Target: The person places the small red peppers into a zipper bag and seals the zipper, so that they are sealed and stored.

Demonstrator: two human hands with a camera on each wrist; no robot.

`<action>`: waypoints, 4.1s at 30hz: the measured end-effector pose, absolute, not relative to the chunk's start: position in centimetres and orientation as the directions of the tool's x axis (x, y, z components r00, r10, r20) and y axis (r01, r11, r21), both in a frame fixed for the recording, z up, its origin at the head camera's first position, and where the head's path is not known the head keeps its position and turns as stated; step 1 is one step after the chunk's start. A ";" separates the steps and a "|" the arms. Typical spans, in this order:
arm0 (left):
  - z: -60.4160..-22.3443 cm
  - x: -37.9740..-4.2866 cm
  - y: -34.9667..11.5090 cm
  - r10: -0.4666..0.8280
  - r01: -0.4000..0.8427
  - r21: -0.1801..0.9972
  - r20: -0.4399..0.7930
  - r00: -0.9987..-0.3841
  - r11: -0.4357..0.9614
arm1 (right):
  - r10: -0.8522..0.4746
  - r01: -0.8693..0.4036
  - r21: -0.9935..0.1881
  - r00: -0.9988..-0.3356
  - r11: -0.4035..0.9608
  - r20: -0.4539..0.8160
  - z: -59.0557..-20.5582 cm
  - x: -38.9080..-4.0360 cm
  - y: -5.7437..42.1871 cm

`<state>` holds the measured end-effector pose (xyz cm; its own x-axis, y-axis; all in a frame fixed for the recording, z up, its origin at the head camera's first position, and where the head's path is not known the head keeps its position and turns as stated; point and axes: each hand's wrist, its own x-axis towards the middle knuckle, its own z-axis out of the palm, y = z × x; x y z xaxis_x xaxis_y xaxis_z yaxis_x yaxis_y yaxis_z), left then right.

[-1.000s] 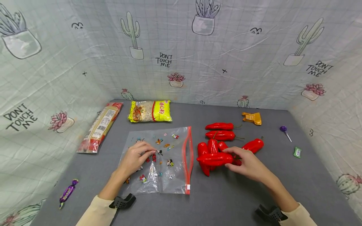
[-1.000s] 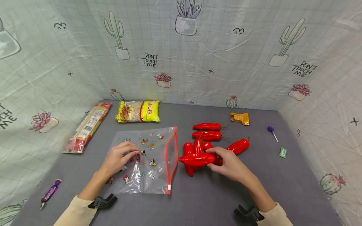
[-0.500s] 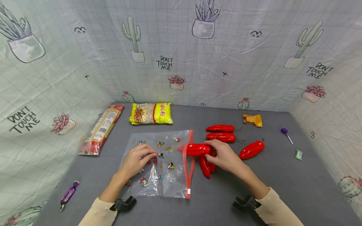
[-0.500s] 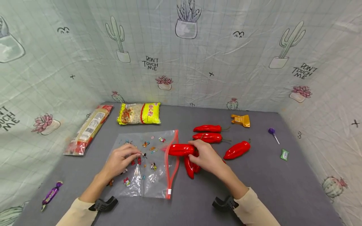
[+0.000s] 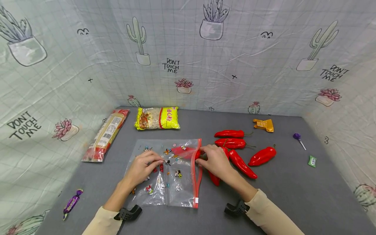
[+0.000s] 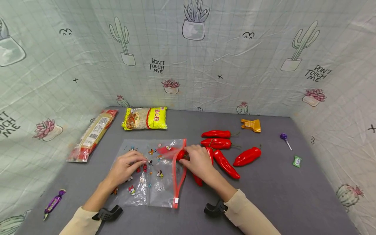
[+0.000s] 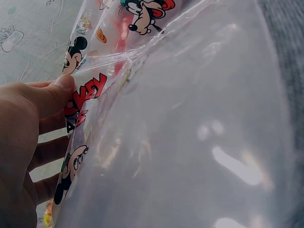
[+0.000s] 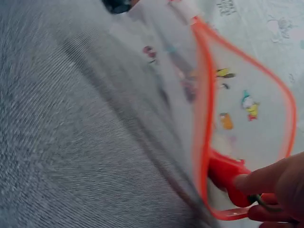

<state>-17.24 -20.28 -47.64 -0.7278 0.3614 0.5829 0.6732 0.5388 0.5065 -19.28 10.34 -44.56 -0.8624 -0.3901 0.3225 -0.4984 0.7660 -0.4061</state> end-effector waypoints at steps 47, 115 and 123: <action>-47.9 -17.3 -20.5 0.364 0.692 0.522 0.599 -0.714 0.498 | -0.759 -0.679 -0.447 -0.651 0.582 0.001 -43.0 -22.8 16.6; -48.1 -17.6 -20.6 0.369 0.680 0.537 0.579 -0.727 0.498 | -0.458 -0.332 -0.700 -0.889 0.633 0.008 -42.8 -16.9 19.7; -48.2 -17.4 -20.5 0.373 0.688 0.535 0.585 -0.721 0.491 | -0.416 -0.265 -0.737 -0.909 0.622 -0.025 -43.5 -16.8 16.1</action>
<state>-17.45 -20.53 -48.18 -0.7206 0.3725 0.5847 0.6877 0.4908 0.5349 -16.83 16.15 -43.52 -0.9091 -0.4159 -0.0245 -0.2648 0.6222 -0.7367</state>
